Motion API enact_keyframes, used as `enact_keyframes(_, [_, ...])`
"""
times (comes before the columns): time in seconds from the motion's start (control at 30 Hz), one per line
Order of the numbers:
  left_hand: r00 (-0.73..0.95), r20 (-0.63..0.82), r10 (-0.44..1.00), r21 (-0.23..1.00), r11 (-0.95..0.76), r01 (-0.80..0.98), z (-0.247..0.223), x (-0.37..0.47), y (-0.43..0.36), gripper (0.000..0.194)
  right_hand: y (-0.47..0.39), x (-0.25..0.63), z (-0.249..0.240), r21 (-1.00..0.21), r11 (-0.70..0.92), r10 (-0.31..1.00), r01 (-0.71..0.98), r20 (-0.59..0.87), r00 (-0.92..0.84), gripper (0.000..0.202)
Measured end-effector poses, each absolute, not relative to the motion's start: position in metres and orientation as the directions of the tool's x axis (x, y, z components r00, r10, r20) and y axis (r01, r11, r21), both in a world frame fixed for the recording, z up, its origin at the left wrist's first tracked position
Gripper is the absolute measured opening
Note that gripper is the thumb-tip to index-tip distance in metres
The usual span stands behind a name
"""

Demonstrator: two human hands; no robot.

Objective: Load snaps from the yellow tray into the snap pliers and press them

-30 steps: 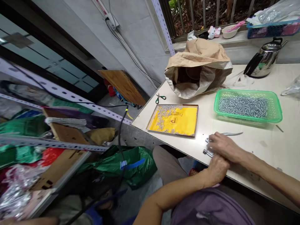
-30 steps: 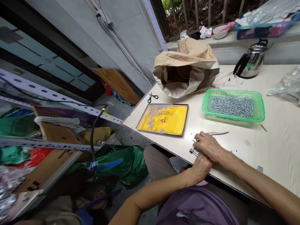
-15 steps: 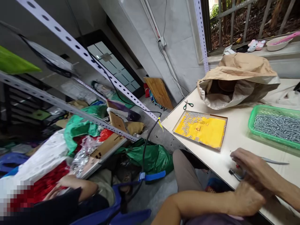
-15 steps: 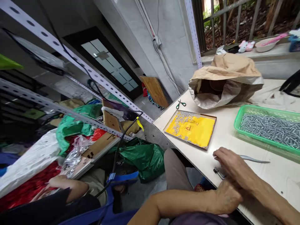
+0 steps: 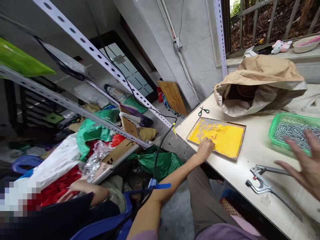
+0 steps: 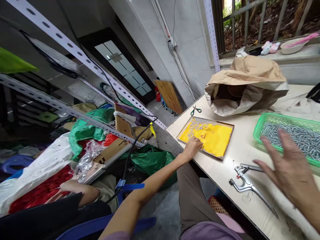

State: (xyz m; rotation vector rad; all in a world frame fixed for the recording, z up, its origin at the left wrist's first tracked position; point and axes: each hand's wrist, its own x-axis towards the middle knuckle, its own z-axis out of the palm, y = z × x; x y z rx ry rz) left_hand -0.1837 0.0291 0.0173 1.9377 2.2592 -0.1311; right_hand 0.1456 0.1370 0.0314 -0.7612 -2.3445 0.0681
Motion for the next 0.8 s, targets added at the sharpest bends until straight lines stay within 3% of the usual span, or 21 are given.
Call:
enact_keyframes(0.07, [-0.108, -0.284, 0.953, -0.006, 0.111, 0.994, 0.019, -0.192, 0.034, 0.025, 0.113, 0.109, 0.053, -0.140, 0.890, 0.398, 0.434, 0.705, -0.587, 0.080])
enact_keyframes(0.17, [-0.083, -0.332, 0.939, -0.043, 0.073, 0.996, 0.017, -0.193, 0.037, 0.026, 0.088, 0.069, 0.090, -0.227, 0.905, 0.398, 0.360, 0.748, -0.530, 0.085])
enact_keyframes(0.3, [-0.044, -0.333, 0.942, -0.008, 0.044, 0.999, 0.014, -0.194, 0.039, 0.027, 0.066, 0.062, 0.101, -0.125, 0.967, 0.237, 0.223, 0.763, -0.602, 0.082])
enact_keyframes(0.6, [-0.061, -0.256, 0.965, 0.285, 0.136, 0.949, 0.009, -0.206, 0.048, 0.015, 0.047, 0.141, 0.002, -0.322, 0.833, 0.554, 0.451, 0.484, -0.678, 0.059])
enact_keyframes(0.7, [-0.111, -0.193, 0.975, 0.374, 0.178, 0.910, 0.007, -0.208, 0.047, 0.018, 0.051, 0.139, -0.002, -0.262, 0.855, 0.517, 0.448, 0.511, -0.687, 0.057])
enact_keyframes(0.8, [-0.200, -0.110, 0.974, 0.491, 0.228, 0.841, 0.007, -0.206, 0.045, 0.018, 0.066, 0.112, 0.003, -0.126, 0.896, 0.418, 0.425, 0.557, -0.717, 0.045])
